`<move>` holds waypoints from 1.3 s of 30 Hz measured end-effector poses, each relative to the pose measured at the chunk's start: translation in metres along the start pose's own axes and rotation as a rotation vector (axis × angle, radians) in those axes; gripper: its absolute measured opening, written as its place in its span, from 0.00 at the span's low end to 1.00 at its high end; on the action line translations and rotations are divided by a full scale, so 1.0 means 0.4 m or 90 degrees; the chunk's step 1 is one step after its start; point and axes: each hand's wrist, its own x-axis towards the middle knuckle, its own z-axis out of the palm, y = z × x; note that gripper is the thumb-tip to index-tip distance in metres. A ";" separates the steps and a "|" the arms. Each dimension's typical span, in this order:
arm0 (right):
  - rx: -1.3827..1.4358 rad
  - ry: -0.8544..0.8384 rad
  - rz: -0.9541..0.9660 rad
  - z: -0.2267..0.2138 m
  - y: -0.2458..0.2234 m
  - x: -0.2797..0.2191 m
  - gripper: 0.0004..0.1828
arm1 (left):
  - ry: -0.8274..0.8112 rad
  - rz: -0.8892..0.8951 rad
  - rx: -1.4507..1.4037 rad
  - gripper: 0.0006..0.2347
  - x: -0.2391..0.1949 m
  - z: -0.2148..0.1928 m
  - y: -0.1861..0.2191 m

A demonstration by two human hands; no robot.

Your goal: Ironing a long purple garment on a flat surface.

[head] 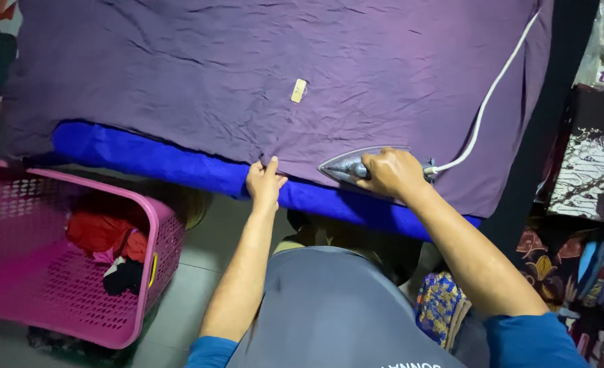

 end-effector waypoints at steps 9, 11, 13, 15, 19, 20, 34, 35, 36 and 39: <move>0.024 0.013 0.031 0.019 -0.080 0.034 0.26 | 0.056 0.197 0.254 0.14 -0.076 -0.008 0.083; 0.019 0.023 0.035 0.032 -0.090 0.043 0.23 | 0.123 0.341 0.448 0.16 -0.097 -0.011 0.107; 0.018 -0.001 0.029 0.016 -0.073 0.029 0.23 | 0.122 0.328 0.454 0.16 -0.080 -0.019 0.099; 0.016 -0.025 0.022 0.003 -0.071 0.018 0.24 | 0.123 0.314 0.460 0.16 -0.065 -0.032 0.088; 0.004 -0.023 0.066 -0.005 -0.097 0.025 0.26 | 0.106 0.354 0.445 0.16 -0.066 -0.040 0.084; 0.007 -0.030 0.074 -0.002 -0.107 0.029 0.25 | 0.100 0.336 0.434 0.17 -0.074 -0.037 0.086; -0.039 0.084 0.092 0.011 0.014 -0.053 0.25 | 0.080 0.336 0.457 0.17 -0.067 -0.041 0.094; -0.042 0.101 0.084 0.011 0.017 -0.045 0.24 | 0.080 0.334 0.476 0.17 -0.073 -0.038 0.100; -0.041 0.100 0.086 0.007 0.029 -0.034 0.24 | 0.078 0.334 0.478 0.17 -0.067 -0.037 0.097; -0.051 0.106 0.169 -0.004 0.064 -0.015 0.25 | 0.070 0.331 0.461 0.17 -0.067 -0.043 0.091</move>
